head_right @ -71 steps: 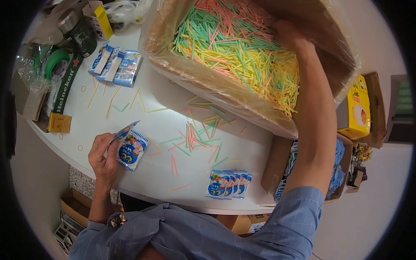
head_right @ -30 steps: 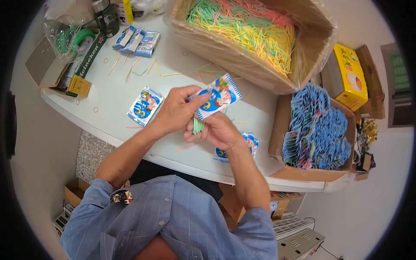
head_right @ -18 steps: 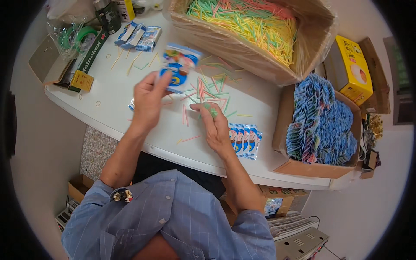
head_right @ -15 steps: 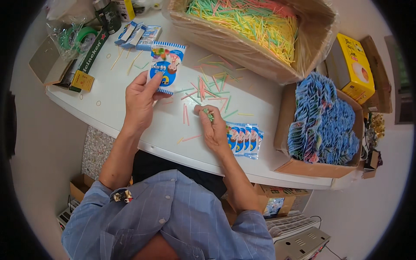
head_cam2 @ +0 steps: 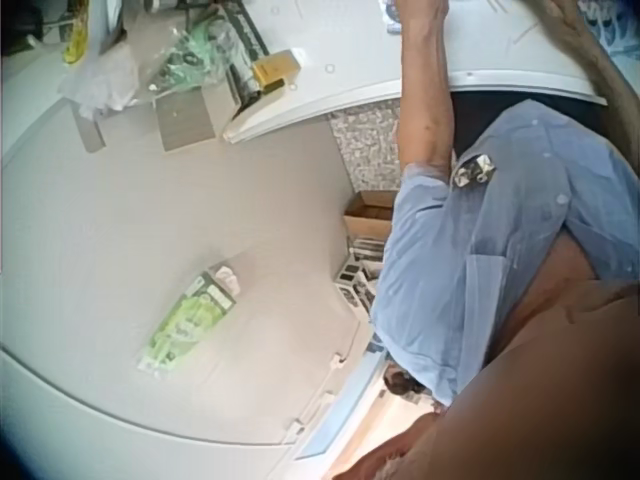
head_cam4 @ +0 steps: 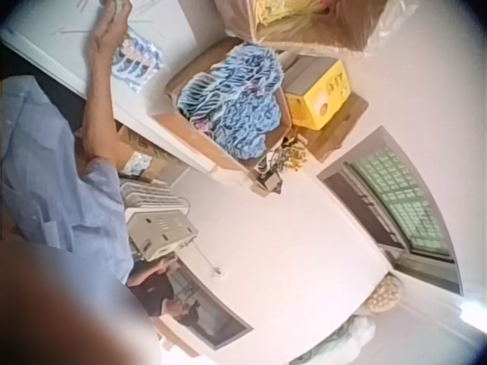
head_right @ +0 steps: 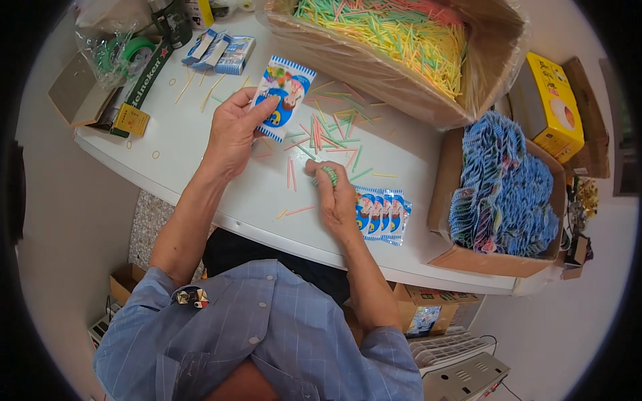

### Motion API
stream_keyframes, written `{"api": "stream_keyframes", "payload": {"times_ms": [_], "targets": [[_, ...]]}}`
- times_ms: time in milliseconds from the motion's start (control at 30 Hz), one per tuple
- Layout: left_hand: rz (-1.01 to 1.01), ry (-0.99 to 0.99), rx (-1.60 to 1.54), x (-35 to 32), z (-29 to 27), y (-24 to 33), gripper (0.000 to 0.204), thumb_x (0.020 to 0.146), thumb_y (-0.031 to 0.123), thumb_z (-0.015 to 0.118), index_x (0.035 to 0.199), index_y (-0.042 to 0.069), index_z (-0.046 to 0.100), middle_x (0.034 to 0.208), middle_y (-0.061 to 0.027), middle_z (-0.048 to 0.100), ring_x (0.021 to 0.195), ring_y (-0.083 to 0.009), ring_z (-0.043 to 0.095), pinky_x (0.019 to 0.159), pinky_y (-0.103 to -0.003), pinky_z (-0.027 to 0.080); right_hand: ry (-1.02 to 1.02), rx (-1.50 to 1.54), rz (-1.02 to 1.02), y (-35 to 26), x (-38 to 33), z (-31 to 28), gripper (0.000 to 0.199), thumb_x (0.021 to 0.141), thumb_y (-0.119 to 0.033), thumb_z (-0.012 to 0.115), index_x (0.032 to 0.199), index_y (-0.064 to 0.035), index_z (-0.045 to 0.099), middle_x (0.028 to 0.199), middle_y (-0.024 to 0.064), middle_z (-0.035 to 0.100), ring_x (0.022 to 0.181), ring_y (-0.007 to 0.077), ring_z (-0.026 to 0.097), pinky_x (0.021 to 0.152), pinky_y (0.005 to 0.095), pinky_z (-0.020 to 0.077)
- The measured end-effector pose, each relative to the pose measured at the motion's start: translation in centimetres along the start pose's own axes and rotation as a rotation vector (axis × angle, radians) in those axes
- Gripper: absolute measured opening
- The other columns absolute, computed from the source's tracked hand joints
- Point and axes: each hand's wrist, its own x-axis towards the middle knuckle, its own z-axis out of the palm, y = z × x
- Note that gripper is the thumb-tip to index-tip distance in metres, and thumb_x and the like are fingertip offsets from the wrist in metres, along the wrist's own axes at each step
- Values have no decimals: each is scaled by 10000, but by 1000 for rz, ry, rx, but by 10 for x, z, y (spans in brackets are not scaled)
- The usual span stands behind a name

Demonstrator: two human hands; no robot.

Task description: Packing small bunches of colorful straws into plastic packets at a workbench.

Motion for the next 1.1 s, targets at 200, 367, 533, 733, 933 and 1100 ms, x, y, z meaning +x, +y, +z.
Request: {"api": "stream_keyframes", "payload": {"times_ms": [200, 367, 533, 733, 933, 1100], "targets": [[-133, -57, -2, -26, -27, -28, 245, 944, 123, 671, 1136, -24, 634, 994, -83, 728, 820, -99, 692, 722, -242, 568, 83, 71, -9, -12, 1, -8, 225, 1053, -188, 483, 1156, 2, 544, 1144, 131, 694, 1105, 201, 629, 1012, 336, 441], [-145, -16, -20, -45, -41, -45, 253, 934, 82, 668, 1155, -35, 623, 1043, -99, 723, 901, -113, 692, 800, -232, 548, 44, -259, -224, -25, 1, -8, 164, 1045, -122, 475, 1154, -10, 525, 1151, 132, 692, 1216, 268, 612, 1113, 408, 390], [-149, 4, -65, -53, -42, -42, 289, 927, 76, 675, 1183, -47, 621, 1048, -104, 724, 889, -114, 694, 792, -231, 549, 22, -260, -274, -23, -1, -6, 147, 1036, -73, 465, 1160, -16, 519, 1153, 134, 690, 1232, 304, 605, 1141, 458, 360], [-193, -11, 99, -57, -38, -40, 205, 914, 124, 711, 1037, -39, 716, 924, -84, 742, 816, -80, 677, 720, -208, 526, 37, -101, -207, -26, -3, -8, 168, 1049, -122, 456, 1141, 3, 520, 1151, 155, 687, 1236, 285, 596, 1139, 449, 358], [-71, -97, 377, -63, -31, -47, 209, 915, 169, 719, 947, -35, 751, 816, -63, 741, 742, -63, 644, 660, -212, 503, 152, 425, -80, -27, 7, -18, 203, 1055, -173, 460, 1145, 5, 500, 1168, 224, 662, 1261, 349, 560, 1145, 469, 354], [18, -102, 476, -72, -23, -51, 188, 917, 158, 709, 945, -22, 755, 807, -63, 740, 691, -62, 607, 655, -218, 492, 140, 742, -126, -55, 14, -16, 195, 1055, -181, 463, 1130, -2, 490, 1172, 239, 654, 1256, 390, 555, 1160, 500, 339]]}}
